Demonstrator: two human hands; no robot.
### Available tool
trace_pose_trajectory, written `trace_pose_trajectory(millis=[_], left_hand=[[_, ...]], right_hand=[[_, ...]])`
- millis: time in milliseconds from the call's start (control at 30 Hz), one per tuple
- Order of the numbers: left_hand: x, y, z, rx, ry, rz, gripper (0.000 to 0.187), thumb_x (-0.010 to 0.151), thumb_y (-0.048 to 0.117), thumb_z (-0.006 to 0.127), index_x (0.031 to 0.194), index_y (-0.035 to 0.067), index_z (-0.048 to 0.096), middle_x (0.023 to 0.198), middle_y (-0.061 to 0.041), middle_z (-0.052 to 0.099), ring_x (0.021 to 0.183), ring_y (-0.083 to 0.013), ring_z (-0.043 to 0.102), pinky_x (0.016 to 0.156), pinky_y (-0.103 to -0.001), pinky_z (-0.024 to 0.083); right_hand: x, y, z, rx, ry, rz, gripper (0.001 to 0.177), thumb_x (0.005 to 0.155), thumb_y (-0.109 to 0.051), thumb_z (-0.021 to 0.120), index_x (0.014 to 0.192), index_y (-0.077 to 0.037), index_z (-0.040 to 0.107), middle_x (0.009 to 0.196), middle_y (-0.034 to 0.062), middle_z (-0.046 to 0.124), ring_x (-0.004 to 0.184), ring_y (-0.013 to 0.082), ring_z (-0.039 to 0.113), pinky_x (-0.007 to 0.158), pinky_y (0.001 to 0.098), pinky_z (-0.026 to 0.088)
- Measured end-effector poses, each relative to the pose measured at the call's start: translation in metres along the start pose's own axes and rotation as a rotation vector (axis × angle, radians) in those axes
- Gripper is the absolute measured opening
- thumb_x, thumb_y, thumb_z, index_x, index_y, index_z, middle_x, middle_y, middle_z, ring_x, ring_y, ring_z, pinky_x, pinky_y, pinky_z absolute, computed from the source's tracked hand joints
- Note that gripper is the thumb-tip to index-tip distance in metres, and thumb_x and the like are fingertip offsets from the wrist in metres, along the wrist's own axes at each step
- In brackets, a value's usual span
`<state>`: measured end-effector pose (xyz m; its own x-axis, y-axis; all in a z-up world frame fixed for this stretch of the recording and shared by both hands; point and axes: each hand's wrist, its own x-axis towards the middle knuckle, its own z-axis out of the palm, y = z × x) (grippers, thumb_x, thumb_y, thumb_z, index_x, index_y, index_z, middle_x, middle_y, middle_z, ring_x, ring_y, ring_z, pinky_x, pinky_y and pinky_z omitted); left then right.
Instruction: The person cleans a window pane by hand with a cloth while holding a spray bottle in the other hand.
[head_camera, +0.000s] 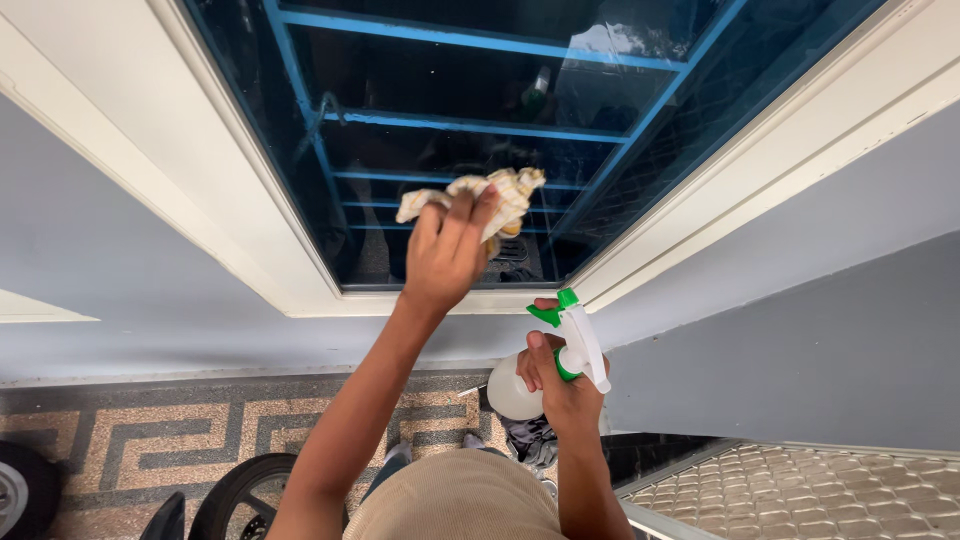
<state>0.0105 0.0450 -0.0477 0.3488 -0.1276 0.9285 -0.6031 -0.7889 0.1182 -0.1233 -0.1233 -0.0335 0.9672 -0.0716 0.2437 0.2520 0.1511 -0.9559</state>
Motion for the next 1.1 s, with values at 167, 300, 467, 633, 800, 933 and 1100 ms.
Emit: trace_pose_trajectory(millis=[167, 300, 467, 633, 800, 933, 1100], left_hand=[[-0.002, -0.025, -0.031, 0.119, 0.108, -0.053, 0.055, 0.083, -0.004, 0.072, 0.137, -0.003, 0.059, 0.128, -0.023, 0.060, 0.102, -0.0355, 0.059, 0.088, -0.044, 0.051], [0.023, -0.040, -0.064, 0.150, 0.189, -0.224, 0.052, 0.097, -0.003, 0.071, 0.146, -0.002, 0.052, 0.139, -0.023, 0.049, 0.124, -0.0376, 0.051, 0.108, -0.049, 0.043], [0.051, -0.033, -0.069, 0.106, 0.257, -0.254, 0.048, 0.103, -0.005, 0.067, 0.148, 0.001, 0.051, 0.139, -0.020, 0.048, 0.120, -0.0314, 0.050, 0.103, -0.044, 0.041], [0.045, -0.014, -0.039, 0.075, 0.169, -0.057, 0.052, 0.089, -0.003, 0.070, 0.139, 0.000, 0.058, 0.128, -0.021, 0.058, 0.106, -0.0331, 0.054, 0.093, -0.047, 0.043], [0.026, 0.013, -0.008, 0.034, 0.082, -0.015, 0.051, 0.080, -0.006, 0.071, 0.131, 0.000, 0.067, 0.123, -0.017, 0.062, 0.090, -0.0284, 0.053, 0.078, -0.037, 0.050], [0.030, 0.025, 0.006, 0.044, 0.080, -0.024, 0.053, 0.079, -0.010, 0.070, 0.131, 0.001, 0.068, 0.122, -0.013, 0.062, 0.088, -0.0257, 0.052, 0.073, -0.033, 0.050], [0.054, 0.047, 0.021, 0.042, 0.073, 0.027, 0.054, 0.082, -0.008, 0.071, 0.135, 0.002, 0.067, 0.124, -0.013, 0.061, 0.088, -0.0252, 0.051, 0.074, -0.032, 0.050]], right_hand=[[0.008, -0.001, -0.010, 0.021, -0.022, -0.022, 0.033, 0.101, -0.009, 0.065, 0.132, 0.002, 0.061, 0.055, -0.0010, 0.049, 0.047, 0.0059, 0.039, 0.050, 0.0288, 0.041], [0.007, 0.000, -0.010, -0.006, -0.036, -0.053, 0.032, 0.102, -0.009, 0.064, 0.132, 0.002, 0.061, 0.055, -0.0013, 0.049, 0.047, 0.0061, 0.041, 0.051, 0.0289, 0.042], [0.006, 0.001, -0.008, 0.032, -0.023, -0.004, 0.034, 0.100, -0.006, 0.063, 0.132, 0.003, 0.060, 0.057, -0.0019, 0.048, 0.048, 0.0057, 0.039, 0.048, 0.0284, 0.039], [0.005, 0.004, -0.010, 0.019, -0.035, -0.024, 0.034, 0.101, -0.005, 0.063, 0.134, 0.003, 0.059, 0.057, -0.0014, 0.050, 0.047, 0.0061, 0.041, 0.051, 0.0282, 0.042], [0.007, 0.002, -0.015, 0.024, -0.034, -0.001, 0.035, 0.100, -0.004, 0.062, 0.134, 0.003, 0.058, 0.056, -0.0013, 0.050, 0.047, 0.0058, 0.040, 0.051, 0.0283, 0.043], [0.006, 0.000, -0.024, 0.032, -0.037, -0.009, 0.034, 0.100, -0.004, 0.062, 0.134, 0.004, 0.058, 0.057, -0.0011, 0.050, 0.048, 0.0058, 0.040, 0.051, 0.0284, 0.042], [0.004, -0.006, -0.043, 0.040, -0.024, 0.005, 0.034, 0.100, -0.005, 0.062, 0.133, 0.004, 0.059, 0.059, -0.0011, 0.050, 0.048, 0.0060, 0.041, 0.051, 0.0286, 0.042]])
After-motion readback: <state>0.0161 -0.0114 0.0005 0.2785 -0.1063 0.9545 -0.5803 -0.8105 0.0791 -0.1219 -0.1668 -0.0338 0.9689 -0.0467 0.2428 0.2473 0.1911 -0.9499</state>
